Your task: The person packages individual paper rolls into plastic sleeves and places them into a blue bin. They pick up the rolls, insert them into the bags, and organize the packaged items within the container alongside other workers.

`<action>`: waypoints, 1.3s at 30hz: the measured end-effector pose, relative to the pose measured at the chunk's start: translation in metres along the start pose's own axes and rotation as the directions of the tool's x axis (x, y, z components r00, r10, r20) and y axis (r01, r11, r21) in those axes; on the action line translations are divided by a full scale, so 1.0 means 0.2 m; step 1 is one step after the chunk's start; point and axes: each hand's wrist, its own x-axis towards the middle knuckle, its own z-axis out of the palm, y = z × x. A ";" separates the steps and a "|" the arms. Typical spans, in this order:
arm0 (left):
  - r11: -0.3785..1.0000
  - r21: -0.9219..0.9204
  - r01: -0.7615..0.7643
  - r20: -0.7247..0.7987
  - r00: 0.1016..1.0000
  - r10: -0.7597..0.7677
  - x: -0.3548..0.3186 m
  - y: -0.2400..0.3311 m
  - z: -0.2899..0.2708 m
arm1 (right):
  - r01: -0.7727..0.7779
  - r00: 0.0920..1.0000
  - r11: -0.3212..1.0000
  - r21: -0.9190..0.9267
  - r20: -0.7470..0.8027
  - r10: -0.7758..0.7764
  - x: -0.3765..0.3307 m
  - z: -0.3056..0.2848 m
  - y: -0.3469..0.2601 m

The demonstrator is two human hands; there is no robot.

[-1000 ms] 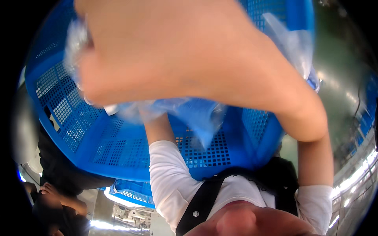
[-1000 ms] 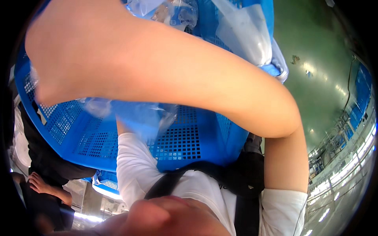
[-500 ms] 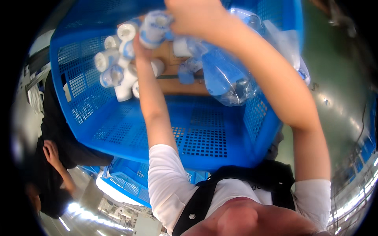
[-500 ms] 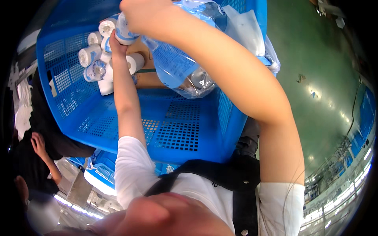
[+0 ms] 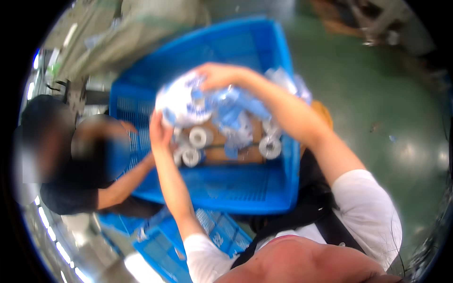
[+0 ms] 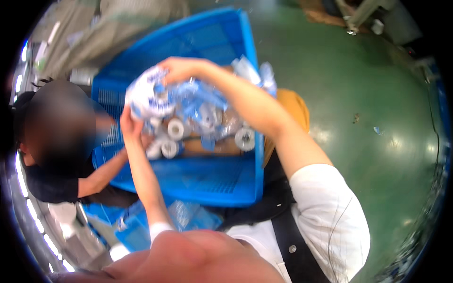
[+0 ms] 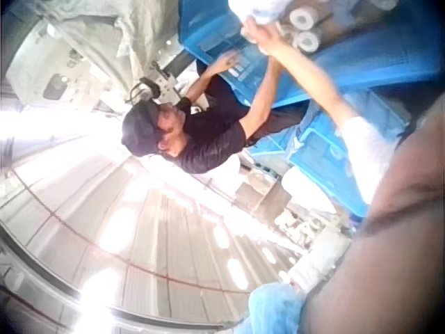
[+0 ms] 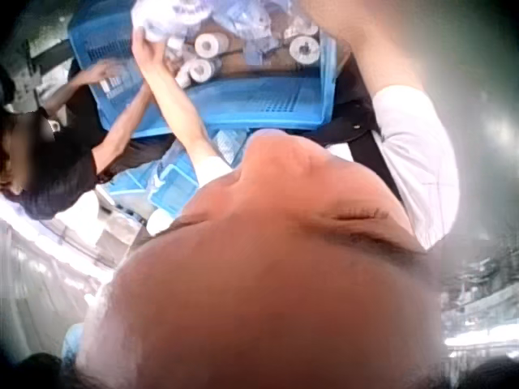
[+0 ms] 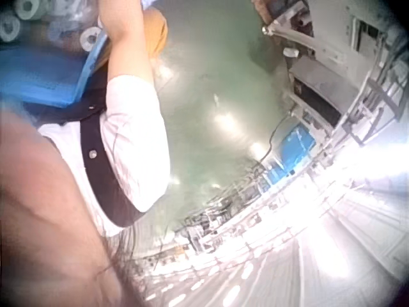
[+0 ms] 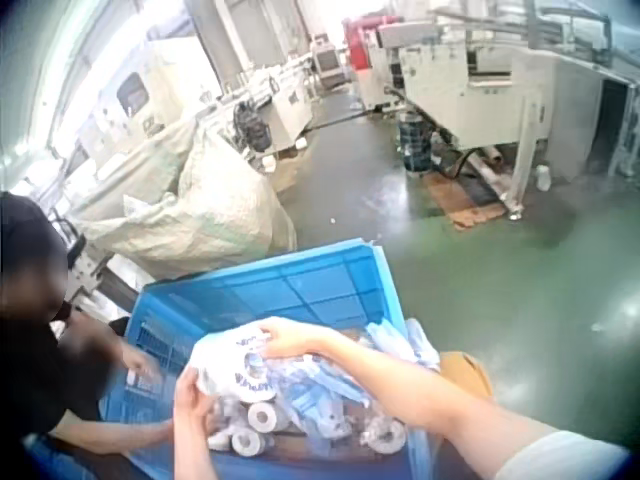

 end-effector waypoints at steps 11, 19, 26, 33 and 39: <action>0.962 0.218 -0.166 -0.011 0.985 0.172 -0.09 -0.03 0.20 | -0.223 0.966 0.969 0.104 0.154 0.205 -0.01 -0.02 -0.02; 0.916 0.233 -0.327 -0.403 0.825 0.397 -0.05 -0.05 0.24 | -0.412 0.901 0.908 -0.074 0.114 0.418 0.02 0.09 -0.02; 0.611 0.615 -0.498 -0.383 0.489 0.784 -0.07 0.07 0.26 | -0.397 0.909 0.900 0.183 -0.059 0.413 -0.04 0.31 -0.06; 0.314 0.846 -0.430 -0.129 0.407 0.904 -0.11 0.01 0.33 | -0.385 0.857 0.744 0.546 -0.086 0.508 -0.05 0.40 0.18; 0.338 0.763 -0.552 0.026 0.548 0.836 -0.16 -0.01 0.40 | -0.247 0.784 0.525 0.815 -0.150 0.602 -0.02 0.28 -0.14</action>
